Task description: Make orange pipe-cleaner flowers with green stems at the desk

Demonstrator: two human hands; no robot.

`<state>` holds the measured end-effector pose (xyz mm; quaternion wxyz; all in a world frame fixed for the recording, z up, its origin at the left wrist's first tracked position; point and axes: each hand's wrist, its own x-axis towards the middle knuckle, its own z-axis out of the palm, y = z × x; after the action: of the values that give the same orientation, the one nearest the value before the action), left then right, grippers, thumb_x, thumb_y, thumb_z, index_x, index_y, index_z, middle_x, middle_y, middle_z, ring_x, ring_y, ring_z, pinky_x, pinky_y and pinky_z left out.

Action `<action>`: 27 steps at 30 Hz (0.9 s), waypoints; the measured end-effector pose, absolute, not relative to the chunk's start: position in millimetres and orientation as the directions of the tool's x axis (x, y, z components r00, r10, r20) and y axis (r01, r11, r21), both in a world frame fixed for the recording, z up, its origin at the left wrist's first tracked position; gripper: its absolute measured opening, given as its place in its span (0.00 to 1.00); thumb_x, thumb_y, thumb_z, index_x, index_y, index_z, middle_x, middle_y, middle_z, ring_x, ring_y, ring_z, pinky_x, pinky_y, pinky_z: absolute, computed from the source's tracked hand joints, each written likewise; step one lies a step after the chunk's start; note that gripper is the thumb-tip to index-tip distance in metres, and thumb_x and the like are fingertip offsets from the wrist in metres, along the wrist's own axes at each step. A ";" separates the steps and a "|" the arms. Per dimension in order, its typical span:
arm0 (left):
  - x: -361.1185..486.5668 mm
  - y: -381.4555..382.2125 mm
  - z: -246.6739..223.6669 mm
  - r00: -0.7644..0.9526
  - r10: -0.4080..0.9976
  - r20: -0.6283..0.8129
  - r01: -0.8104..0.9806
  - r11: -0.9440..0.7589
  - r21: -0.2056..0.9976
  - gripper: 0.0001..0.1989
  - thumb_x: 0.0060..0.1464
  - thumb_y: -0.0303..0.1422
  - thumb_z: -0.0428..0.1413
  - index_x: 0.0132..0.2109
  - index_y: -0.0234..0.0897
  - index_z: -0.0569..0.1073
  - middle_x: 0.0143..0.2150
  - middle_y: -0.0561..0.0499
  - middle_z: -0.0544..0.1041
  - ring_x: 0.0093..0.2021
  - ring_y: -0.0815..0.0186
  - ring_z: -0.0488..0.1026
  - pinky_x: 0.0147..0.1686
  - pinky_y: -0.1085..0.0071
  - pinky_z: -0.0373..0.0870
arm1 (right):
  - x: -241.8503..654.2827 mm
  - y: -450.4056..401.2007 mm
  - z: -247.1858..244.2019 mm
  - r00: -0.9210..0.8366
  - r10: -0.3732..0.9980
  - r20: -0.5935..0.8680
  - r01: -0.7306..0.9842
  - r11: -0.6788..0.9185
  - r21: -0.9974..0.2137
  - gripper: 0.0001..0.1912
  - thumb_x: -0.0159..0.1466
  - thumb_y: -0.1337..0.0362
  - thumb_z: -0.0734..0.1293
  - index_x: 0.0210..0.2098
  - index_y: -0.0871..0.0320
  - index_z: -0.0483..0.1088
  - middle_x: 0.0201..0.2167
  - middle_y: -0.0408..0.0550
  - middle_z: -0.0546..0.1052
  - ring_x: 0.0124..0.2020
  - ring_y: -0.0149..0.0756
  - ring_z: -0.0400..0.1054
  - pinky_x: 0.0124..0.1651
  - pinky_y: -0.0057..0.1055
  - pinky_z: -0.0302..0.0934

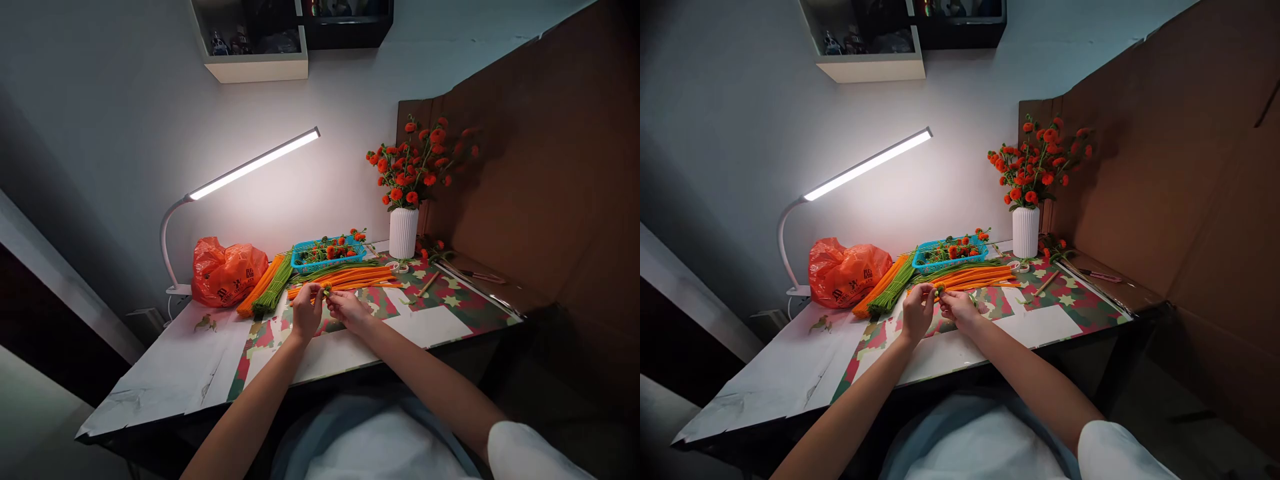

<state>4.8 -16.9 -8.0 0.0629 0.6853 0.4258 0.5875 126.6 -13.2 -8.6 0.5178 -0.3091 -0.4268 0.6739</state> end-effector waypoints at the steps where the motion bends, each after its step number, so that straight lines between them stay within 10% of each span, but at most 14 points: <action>1: 4.4 -16.8 -8.0 -0.060 0.671 0.739 0.501 -0.620 0.604 0.08 0.58 0.37 0.51 0.34 0.38 0.69 0.32 0.49 0.74 0.32 0.65 0.72 0.34 0.69 0.70 | 127.0 -13.5 -8.2 -0.272 0.962 0.025 -0.420 -0.095 -0.903 0.17 0.45 0.54 0.74 0.23 0.60 0.67 0.20 0.39 0.67 0.19 0.22 0.58 0.21 0.21 0.56; 8: -4.1 -7.6 -11.1 -0.019 0.806 0.591 0.337 -0.551 0.763 0.10 0.55 0.39 0.52 0.32 0.37 0.68 0.25 0.53 0.70 0.25 0.68 0.69 0.28 0.72 0.68 | 141.3 -11.4 -3.8 0.121 0.908 0.402 0.103 0.391 -0.914 0.13 0.59 0.56 0.63 0.25 0.59 0.69 0.23 0.44 0.72 0.23 0.32 0.64 0.26 0.28 0.59; 12: -6.6 -6.7 -9.3 0.047 0.842 0.537 0.297 -0.525 0.797 0.11 0.53 0.39 0.54 0.30 0.37 0.68 0.24 0.54 0.70 0.24 0.68 0.69 0.27 0.72 0.68 | 147.2 -12.5 -0.2 -0.059 0.743 0.667 0.365 0.638 -0.678 0.06 0.60 0.67 0.63 0.31 0.58 0.72 0.30 0.47 0.73 0.32 0.34 0.67 0.34 0.29 0.61; 27: -13.2 -10.5 -8.0 0.246 0.847 0.471 0.472 -0.529 0.705 0.08 0.54 0.34 0.51 0.29 0.36 0.68 0.24 0.53 0.70 0.24 0.69 0.64 0.26 0.73 0.60 | 153.0 -10.7 -5.4 -0.335 0.800 0.498 0.536 0.597 -0.597 0.06 0.60 0.72 0.63 0.27 0.59 0.65 0.28 0.45 0.69 0.30 0.32 0.62 0.34 0.29 0.54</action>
<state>-13.2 -10.5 -8.0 0.2161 0.7590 0.4347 0.4338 153.0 -10.7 -5.4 0.3979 -0.4172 -0.8001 0.1658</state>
